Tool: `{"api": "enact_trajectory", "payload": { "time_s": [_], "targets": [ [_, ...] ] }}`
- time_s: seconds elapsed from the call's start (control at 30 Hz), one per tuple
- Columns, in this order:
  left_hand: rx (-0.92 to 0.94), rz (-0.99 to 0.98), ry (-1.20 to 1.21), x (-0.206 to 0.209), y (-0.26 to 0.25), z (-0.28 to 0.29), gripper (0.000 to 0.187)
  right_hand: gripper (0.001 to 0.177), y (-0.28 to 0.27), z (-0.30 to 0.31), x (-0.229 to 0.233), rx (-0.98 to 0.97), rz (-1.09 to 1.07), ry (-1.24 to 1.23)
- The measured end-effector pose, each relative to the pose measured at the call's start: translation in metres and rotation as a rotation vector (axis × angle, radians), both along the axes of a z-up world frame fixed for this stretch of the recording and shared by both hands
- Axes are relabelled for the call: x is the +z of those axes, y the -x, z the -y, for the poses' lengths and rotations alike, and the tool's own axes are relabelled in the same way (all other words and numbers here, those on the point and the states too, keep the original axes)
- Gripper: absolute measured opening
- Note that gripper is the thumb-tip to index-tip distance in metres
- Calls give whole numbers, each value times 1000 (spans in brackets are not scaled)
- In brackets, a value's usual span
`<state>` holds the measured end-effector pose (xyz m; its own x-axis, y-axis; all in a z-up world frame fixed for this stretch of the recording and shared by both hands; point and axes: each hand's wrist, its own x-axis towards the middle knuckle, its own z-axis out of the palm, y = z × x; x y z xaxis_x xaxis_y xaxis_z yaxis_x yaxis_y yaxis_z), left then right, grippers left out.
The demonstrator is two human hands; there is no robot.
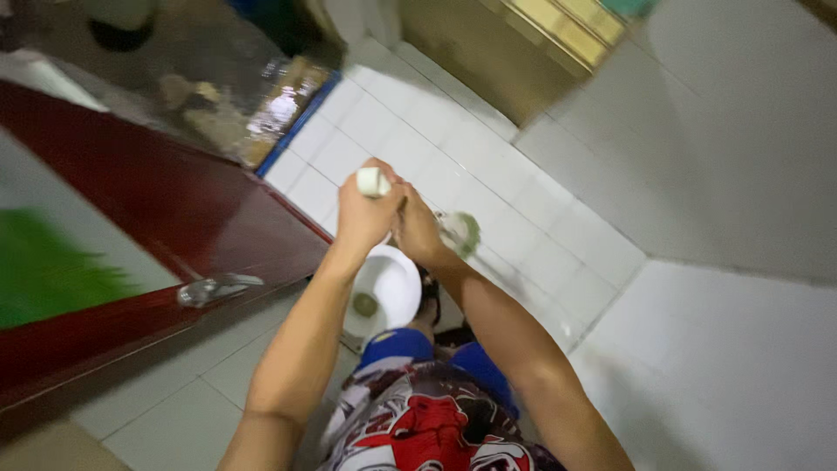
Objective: The person assembles a mop handle, mops the tiled bathroom floor, and rinses and spins the mop head in a bucket.
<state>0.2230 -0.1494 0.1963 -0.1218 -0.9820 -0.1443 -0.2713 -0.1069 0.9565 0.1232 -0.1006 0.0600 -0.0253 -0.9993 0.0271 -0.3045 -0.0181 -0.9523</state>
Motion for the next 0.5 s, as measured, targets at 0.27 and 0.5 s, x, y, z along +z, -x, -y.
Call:
{"api": "enact_trajectory", "payload": {
  "time_s": [0.27, 0.5],
  "targets": [
    [109, 199, 210, 10, -72, 16, 13, 40, -70, 87, -22, 226, -40, 212],
    [35, 38, 564, -83, -41, -29, 28, 26, -32, 81, -81, 454, 1, 588]
  ]
}}
